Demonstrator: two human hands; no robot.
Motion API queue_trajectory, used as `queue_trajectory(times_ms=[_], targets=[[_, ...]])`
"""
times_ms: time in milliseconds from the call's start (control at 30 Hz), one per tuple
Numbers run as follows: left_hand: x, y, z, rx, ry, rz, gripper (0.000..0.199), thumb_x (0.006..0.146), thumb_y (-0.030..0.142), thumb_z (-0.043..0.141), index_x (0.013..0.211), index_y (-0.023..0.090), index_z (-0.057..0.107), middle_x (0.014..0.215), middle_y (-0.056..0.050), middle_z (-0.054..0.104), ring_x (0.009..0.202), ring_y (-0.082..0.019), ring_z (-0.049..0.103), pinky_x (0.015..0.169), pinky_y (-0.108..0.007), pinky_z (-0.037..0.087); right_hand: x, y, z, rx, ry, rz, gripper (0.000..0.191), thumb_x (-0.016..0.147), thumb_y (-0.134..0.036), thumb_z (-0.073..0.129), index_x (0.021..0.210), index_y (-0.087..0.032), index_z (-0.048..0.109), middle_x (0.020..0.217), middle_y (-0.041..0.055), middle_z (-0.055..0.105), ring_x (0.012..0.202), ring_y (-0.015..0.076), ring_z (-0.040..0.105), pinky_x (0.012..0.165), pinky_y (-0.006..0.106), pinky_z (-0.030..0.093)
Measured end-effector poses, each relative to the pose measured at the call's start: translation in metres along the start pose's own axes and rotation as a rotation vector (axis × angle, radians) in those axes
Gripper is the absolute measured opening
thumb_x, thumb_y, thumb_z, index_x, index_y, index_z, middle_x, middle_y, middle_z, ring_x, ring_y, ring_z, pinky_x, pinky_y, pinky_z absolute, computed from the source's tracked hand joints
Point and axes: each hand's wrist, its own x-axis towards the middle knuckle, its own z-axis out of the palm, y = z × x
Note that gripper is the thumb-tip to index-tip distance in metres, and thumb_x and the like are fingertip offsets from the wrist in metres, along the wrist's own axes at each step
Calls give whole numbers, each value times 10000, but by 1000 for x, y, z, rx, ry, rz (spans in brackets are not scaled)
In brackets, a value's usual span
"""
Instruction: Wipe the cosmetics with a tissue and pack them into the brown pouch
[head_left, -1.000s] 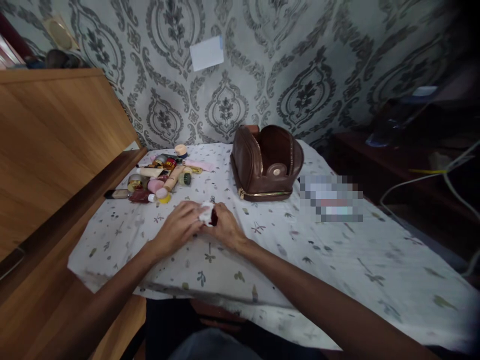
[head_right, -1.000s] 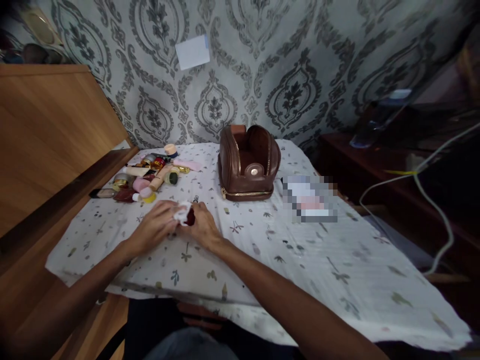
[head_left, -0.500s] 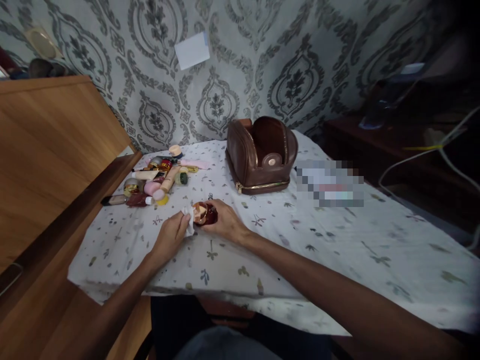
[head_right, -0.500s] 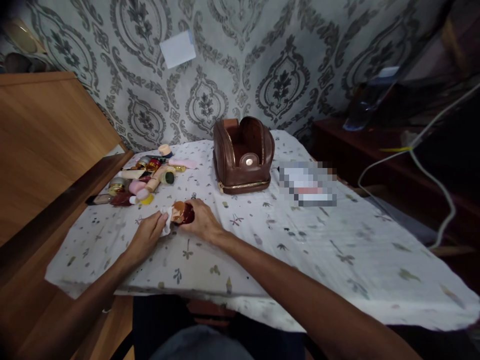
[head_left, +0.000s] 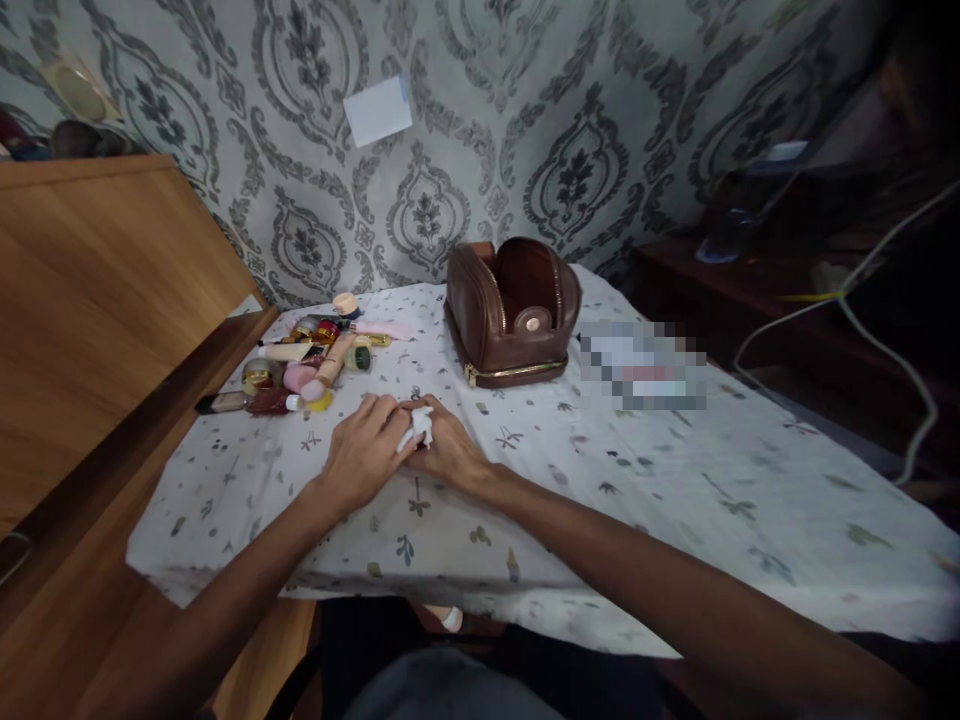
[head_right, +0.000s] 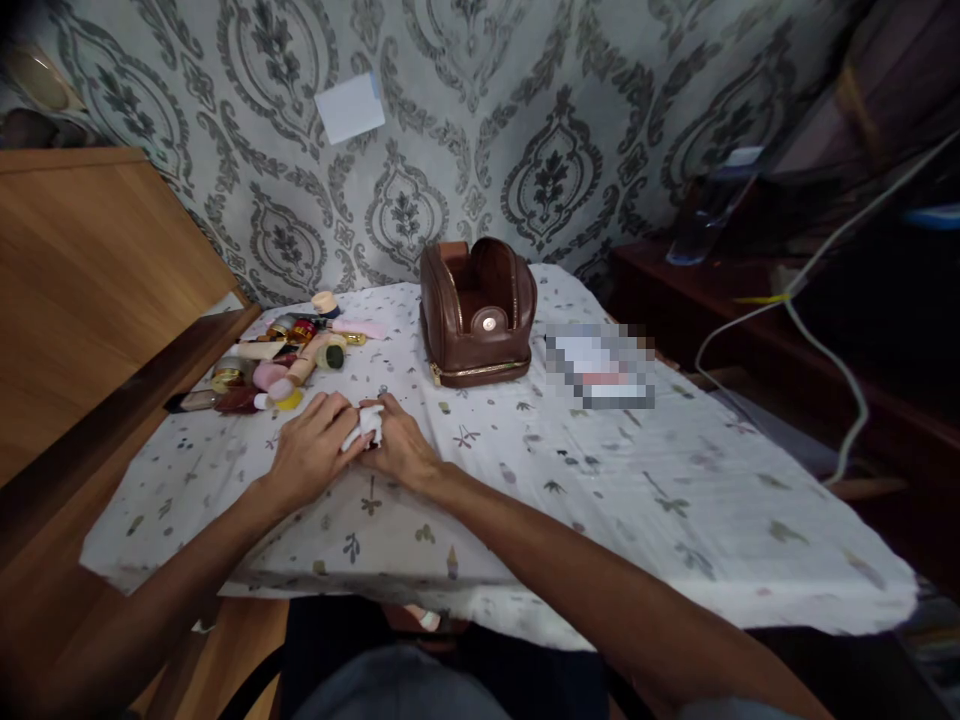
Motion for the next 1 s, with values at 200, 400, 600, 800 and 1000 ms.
queue_trajectory(times_ms=[200, 400, 600, 800, 1000], targets=[[30, -32, 14, -509, -71, -308, 248, 957, 389, 488, 1082, 207, 599, 986, -50, 654, 934, -231, 608, 845, -342, 473, 5, 6, 4, -41, -21, 4, 528, 633, -244, 826, 1108, -179, 604, 1089, 70, 569, 1006, 245, 582, 925, 391, 499], [14, -58, 44, -886, -108, -427, 270, 922, 331, 427, 1053, 191, 617, 1064, -47, 685, 1030, -218, 617, 953, -340, 455, 7, 13, 3, 8, 16, 102, 616, 601, -288, 868, 1158, -201, 619, 1031, 38, 599, 935, 202, 599, 867, 354, 500], [-16, -46, 37, -922, -156, -534, 334, 934, 365, 449, 1180, 190, 591, 1042, -50, 691, 909, -211, 633, 826, -318, 492, 9, 13, 0, 105, 61, 272, 540, 592, -370, 866, 1049, -183, 647, 973, 37, 649, 871, 199, 616, 800, 356, 517], [-15, -42, 34, -946, -20, -574, 378, 884, 363, 535, 1219, 189, 558, 1081, -39, 680, 974, -210, 625, 865, -306, 494, 8, 17, 2, 379, 41, 240, 658, 617, -240, 832, 1222, -209, 576, 1144, 63, 667, 1035, 210, 645, 924, 367, 531], [-4, -31, 20, -737, 92, -551, 340, 910, 319, 522, 1227, 198, 506, 1042, -36, 661, 904, -200, 623, 801, -297, 495, 9, 10, -4, 761, -39, 331, 604, 612, -254, 807, 1169, -217, 576, 1127, 37, 675, 1000, 202, 676, 906, 356, 552]])
